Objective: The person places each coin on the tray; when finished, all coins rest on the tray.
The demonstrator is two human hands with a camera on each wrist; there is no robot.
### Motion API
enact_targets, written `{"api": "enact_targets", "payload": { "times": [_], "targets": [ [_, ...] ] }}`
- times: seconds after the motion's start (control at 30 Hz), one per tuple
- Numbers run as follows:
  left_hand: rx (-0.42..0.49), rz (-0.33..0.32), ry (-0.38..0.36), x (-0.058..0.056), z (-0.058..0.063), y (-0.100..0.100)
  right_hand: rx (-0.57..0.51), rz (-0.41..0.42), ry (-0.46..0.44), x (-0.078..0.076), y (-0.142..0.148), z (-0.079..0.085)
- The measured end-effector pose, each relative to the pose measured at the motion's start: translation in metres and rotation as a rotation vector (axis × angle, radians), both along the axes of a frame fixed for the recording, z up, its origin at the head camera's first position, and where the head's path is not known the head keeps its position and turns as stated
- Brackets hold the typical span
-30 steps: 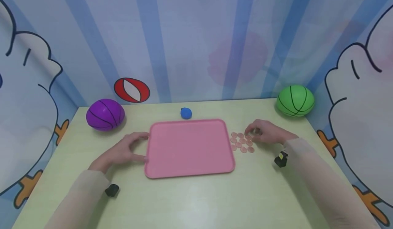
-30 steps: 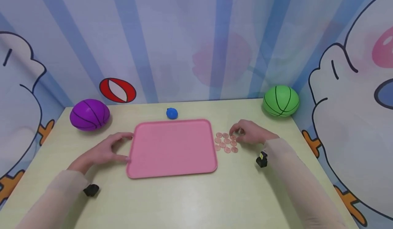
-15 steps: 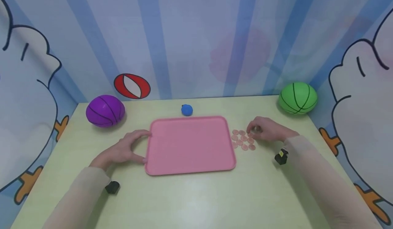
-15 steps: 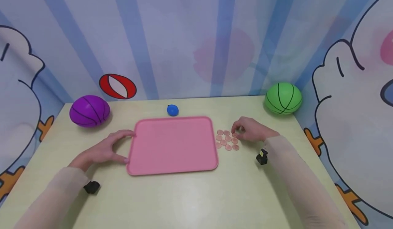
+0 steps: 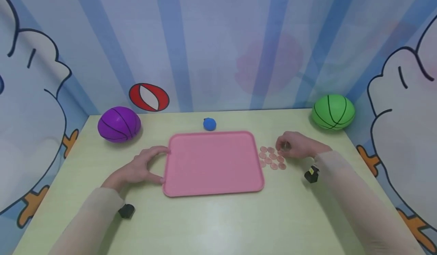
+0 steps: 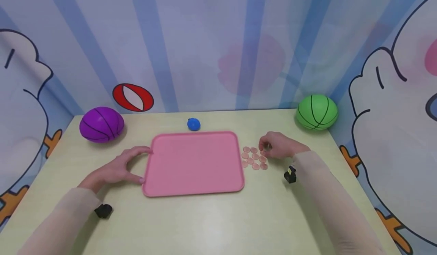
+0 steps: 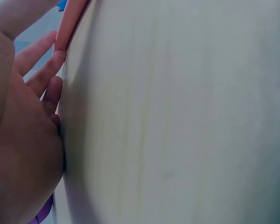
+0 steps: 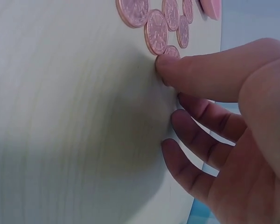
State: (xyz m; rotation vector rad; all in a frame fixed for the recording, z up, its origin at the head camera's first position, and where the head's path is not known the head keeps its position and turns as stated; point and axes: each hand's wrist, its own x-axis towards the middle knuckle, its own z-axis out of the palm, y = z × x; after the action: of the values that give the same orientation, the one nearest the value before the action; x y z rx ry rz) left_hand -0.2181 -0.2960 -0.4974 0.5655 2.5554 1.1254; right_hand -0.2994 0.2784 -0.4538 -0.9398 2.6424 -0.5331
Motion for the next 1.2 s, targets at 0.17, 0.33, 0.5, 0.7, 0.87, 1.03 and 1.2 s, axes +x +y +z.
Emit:
{"api": "enact_targets", "payload": {
  "times": [0.17, 0.33, 0.5, 0.7, 0.87, 1.03, 1.2],
  "targets": [
    [0.0, -0.003, 0.004, 0.0031, 0.0017, 0.0011, -0.015, -0.012, 0.004, 0.0029, -0.0006, 0.0003],
    [-0.009, 0.004, 0.002, 0.0044, 0.0023, 0.0014, -0.043, -0.017, 0.019, 0.006, -0.0004, -0.0016],
    [-0.004, 0.0, 0.008, 0.0039, 0.0027, 0.0017, -0.051, -0.028, 0.003, 0.0071, -0.0001, -0.0015],
    [-0.004, 0.0, 0.006, 0.0025, 0.0021, 0.0015, -0.059, -0.048, -0.019, 0.007, 0.0, -0.0029],
    [-0.009, 0.004, 0.008, 0.0018, 0.0041, 0.0025, -0.091, -0.063, -0.029, 0.0059, 0.002, -0.0038],
    [-0.004, 0.008, 0.004, 0.0013, 0.0037, 0.0022, -0.115, -0.076, -0.044, 0.0072, 0.0035, -0.0029],
    [-0.002, 0.003, 0.012, 0.0016, 0.0033, 0.0018, -0.115, -0.08, -0.056, 0.0079, 0.0064, -0.0023]
  ]
}}
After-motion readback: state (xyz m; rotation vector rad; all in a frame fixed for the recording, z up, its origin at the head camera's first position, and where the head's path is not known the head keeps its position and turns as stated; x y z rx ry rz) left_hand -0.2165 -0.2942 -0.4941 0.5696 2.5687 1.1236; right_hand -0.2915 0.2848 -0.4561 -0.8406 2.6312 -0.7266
